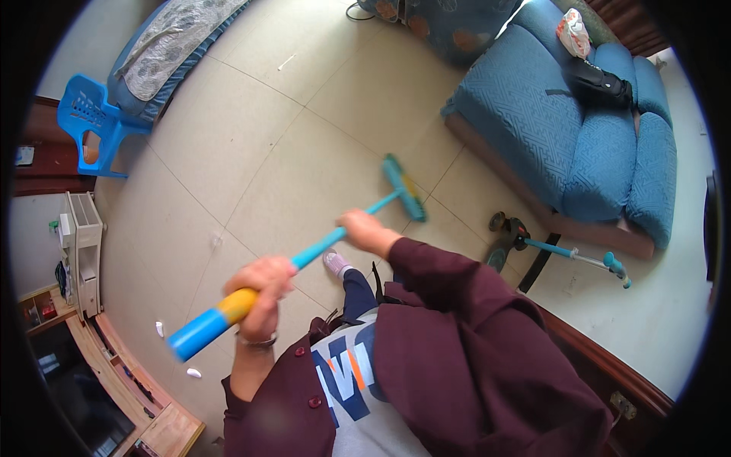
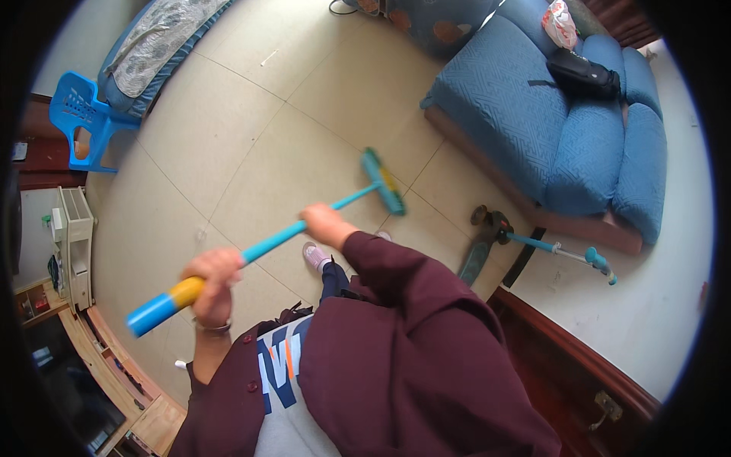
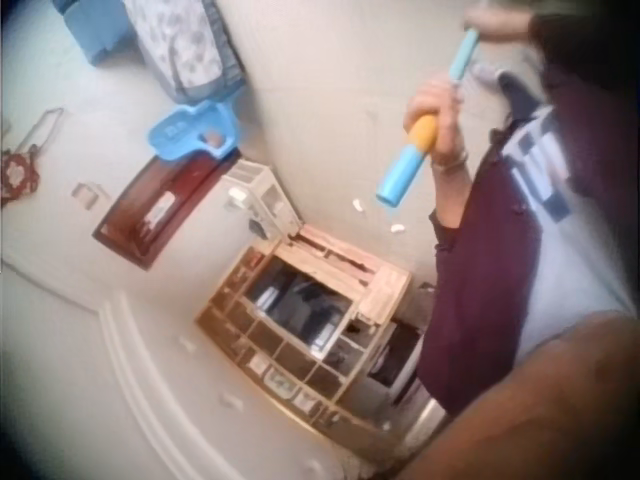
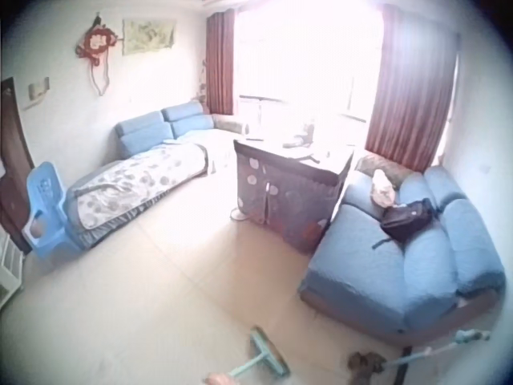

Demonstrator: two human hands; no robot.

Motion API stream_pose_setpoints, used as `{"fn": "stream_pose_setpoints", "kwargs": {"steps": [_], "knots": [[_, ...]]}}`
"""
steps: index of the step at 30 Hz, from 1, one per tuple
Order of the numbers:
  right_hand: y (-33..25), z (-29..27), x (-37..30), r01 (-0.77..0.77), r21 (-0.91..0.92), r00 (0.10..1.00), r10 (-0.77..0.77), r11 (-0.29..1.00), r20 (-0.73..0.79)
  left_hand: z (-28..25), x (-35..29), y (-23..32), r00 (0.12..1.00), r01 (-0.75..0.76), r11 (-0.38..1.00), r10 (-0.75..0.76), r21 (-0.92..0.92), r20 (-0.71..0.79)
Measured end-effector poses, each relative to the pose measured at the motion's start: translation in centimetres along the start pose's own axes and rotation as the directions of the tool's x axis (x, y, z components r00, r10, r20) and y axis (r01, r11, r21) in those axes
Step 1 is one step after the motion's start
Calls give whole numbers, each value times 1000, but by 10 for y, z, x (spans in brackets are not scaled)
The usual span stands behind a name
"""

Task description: The person sweeps a tiled floor using a blue and yellow broom, moving a blue plastic chair aside to access the area underneath. They continue sweeping around furniture and a scooter, gathering small debris into a pile.

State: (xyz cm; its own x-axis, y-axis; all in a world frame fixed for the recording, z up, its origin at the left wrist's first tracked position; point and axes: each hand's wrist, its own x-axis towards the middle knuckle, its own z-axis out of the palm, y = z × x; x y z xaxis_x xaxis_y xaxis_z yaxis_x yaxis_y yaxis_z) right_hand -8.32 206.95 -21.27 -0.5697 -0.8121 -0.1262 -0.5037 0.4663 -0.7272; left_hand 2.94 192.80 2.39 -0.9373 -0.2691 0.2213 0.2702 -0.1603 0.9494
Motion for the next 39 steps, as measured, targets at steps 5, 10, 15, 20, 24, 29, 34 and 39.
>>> {"fn": "stream_pose_setpoints", "kwargs": {"steps": [5, 10, 15, 20, 24, 29, 34, 39], "knots": [[-110, 12, 45, 143, 234, 982, -168, 962, 90, -3, 9, 62, 958, -257, 928, 208, 269, 196], [-135, -21, 50, 131, 166, 991, -134, 977, 11, -15, 20, 81, 943, -298, 942, 265, 155, 201], [-72, -24, 47, 25, -126, 998, -32, 992, -56, -44, -12, 43, 991, -128, 980, 133, 150, -22], [-28, 17, 76, 31, -308, 983, 28, 951, 183, -79, -41, -9, 993, 68, 985, -51, 158, -108], [-96, 88, 116, 210, -115, 962, -184, 971, 202, -130, -60, 22, 968, -44, 992, 72, 121, -239], [-216, 103, 149, 290, 109, 889, -310, 951, 336, -144, -46, 99, 952, -216, 868, 289, 448, -101], [-198, 36, 168, 260, -44, 950, -248, 965, 192, -164, 1, 93, 936, -346, 919, 352, 186, 2], [-97, -3, 186, 129, -266, 991, -116, 955, 63, -164, 28, 30, 979, -201, 971, 204, 133, -15]]}}
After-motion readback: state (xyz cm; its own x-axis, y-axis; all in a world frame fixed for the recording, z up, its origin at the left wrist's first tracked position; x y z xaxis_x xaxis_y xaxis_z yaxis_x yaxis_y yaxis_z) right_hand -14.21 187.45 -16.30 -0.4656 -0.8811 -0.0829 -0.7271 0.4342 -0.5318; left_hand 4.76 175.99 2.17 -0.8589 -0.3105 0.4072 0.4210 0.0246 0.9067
